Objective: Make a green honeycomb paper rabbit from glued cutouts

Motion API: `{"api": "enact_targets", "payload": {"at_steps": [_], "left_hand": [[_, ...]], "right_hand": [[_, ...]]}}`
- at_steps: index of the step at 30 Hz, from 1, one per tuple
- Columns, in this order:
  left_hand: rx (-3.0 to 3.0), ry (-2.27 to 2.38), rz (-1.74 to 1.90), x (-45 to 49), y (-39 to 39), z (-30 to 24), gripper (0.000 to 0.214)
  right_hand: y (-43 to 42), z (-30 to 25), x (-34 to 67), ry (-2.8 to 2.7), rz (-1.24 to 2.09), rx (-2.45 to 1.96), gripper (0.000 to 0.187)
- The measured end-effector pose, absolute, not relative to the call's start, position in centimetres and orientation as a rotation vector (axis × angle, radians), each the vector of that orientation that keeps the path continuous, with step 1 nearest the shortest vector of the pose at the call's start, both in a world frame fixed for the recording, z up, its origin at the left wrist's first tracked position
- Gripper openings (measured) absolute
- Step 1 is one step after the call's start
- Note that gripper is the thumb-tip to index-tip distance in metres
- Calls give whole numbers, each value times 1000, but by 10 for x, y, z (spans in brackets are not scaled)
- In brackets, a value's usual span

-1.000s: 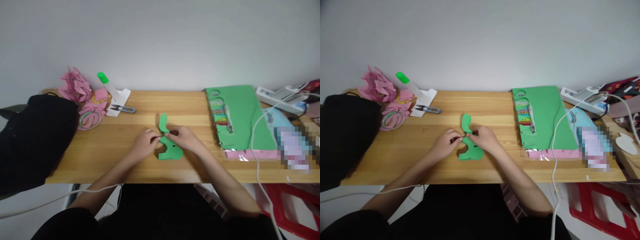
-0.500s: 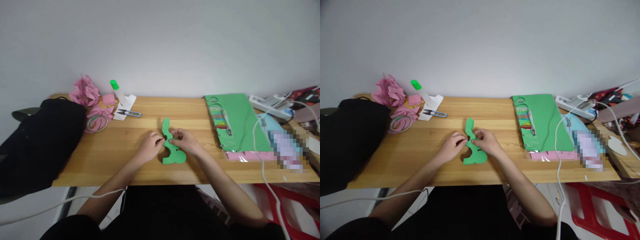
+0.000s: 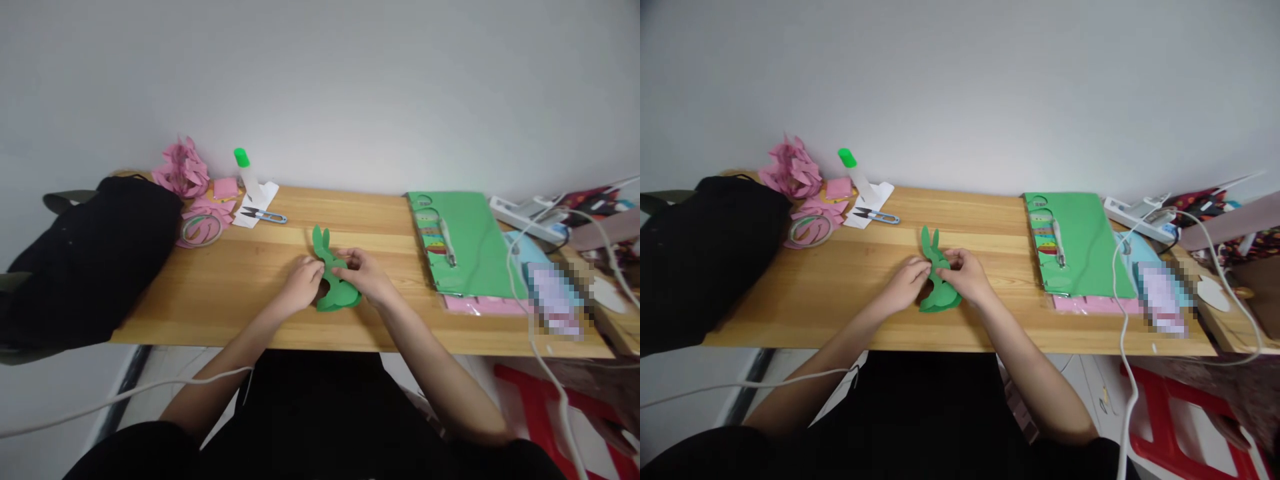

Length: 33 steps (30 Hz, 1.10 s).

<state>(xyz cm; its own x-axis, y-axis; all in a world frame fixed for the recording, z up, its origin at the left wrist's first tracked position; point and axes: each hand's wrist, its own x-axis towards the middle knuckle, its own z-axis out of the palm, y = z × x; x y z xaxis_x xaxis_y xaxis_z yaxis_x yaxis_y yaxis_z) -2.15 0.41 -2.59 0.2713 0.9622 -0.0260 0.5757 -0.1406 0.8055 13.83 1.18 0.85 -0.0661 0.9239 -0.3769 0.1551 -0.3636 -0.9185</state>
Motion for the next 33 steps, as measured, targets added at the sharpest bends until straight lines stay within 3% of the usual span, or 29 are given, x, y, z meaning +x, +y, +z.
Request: {"api": "enact_targets", "payload": {"at_steps": [7,17,24,29,33], "left_hand": [[1572,1255,844,-23,-1,-29,22],[957,969,964,-13,-17,-18,28],[1114,1005,1033,-15,-17,20,30],[1325,1110,1103,-13,-20,42,29],[1202,1022,1116,-16,-19,56,34]], "right_hand": [[0,6,147,-1243,1298,-1329,44],[-23,22,159,-1213,1178,-1274,41],[-25,46,168,-1202,1499,-1289,45],[-24,51,160,-1137,1539,-1129,43],[-22,52,156,-969,1674,-1034,41]]}}
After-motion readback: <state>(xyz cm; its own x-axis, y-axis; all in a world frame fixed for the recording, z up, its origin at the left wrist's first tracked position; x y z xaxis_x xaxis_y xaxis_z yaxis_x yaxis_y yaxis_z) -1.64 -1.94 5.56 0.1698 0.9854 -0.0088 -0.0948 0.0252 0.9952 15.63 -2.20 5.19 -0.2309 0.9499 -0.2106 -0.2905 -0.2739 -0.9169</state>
